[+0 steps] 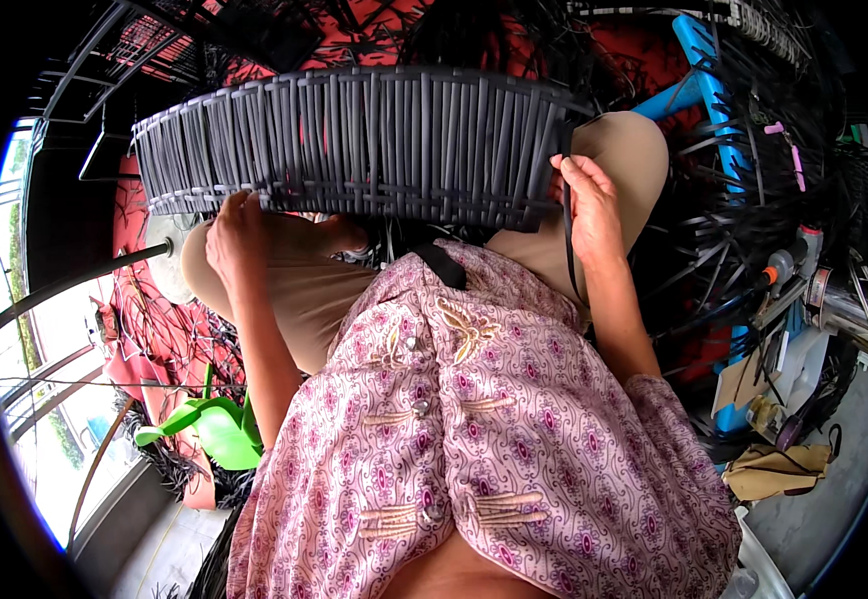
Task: The person sits cross-legged on the floor and weaves black synthetic strands through the frame of a chair seat. They repeatedly thread the strands by hand, adjust the weave, and trim excess material with scissors. The person works on a single seat component while other furniture frames and materials are visible nearby.
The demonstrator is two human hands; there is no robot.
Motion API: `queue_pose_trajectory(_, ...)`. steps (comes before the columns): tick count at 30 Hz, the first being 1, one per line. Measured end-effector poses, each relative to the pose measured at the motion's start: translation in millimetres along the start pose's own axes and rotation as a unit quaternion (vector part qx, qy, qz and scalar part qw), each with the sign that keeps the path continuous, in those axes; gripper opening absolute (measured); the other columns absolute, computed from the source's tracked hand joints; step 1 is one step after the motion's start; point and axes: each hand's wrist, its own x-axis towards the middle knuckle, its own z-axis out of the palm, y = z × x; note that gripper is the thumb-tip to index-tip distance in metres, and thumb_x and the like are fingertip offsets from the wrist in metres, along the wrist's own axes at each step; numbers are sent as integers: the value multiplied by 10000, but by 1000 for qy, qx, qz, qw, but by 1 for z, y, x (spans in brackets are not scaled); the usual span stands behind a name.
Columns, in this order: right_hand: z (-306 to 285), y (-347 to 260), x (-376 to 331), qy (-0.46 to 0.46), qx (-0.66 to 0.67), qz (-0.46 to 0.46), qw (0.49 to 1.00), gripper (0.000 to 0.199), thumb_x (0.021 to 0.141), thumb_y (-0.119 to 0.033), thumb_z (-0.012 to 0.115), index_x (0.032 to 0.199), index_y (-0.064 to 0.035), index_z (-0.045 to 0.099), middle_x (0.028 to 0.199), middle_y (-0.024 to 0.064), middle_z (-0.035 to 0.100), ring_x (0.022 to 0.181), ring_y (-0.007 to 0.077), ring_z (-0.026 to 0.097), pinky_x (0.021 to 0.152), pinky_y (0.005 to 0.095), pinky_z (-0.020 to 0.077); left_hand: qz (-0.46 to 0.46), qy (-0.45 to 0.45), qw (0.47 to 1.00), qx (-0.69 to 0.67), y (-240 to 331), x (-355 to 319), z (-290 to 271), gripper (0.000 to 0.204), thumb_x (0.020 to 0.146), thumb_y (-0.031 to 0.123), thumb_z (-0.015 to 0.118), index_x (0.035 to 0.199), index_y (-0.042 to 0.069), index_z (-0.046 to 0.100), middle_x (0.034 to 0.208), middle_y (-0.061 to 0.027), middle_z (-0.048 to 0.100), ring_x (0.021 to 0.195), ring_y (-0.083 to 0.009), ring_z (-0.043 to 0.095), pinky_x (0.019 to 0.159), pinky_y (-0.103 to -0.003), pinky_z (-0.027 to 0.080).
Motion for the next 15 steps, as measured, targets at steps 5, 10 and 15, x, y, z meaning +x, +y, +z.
queue_pose_trajectory(5,-4,-21,-9,15,-76,-38,996,236,1000,-227,646,1074,-11,705,1054,53,712,953,129,646,830,299,542,84,-77,911,-397,129,-42,-16,109,924,58,707,1012,2,741,802,-54,678,696,-91,573,624,-256,476)
queue_pose_trajectory(10,-6,-57,-34,10,-177,1,984,223,1022,-199,600,1067,-6,702,804,12,649,624,58,548,561,214,428,261,-210,852,-402,223,-65,-12,124,873,78,737,975,8,738,899,-141,712,790,-258,703,690,-335,537)
queue_pose_trajectory(15,-14,-49,-47,1,-237,-34,971,211,1027,-177,579,1066,-6,696,693,0,583,545,46,476,506,220,375,406,-169,858,-265,259,-83,31,234,859,203,754,970,20,658,834,-124,686,767,-327,695,649,-398,554)
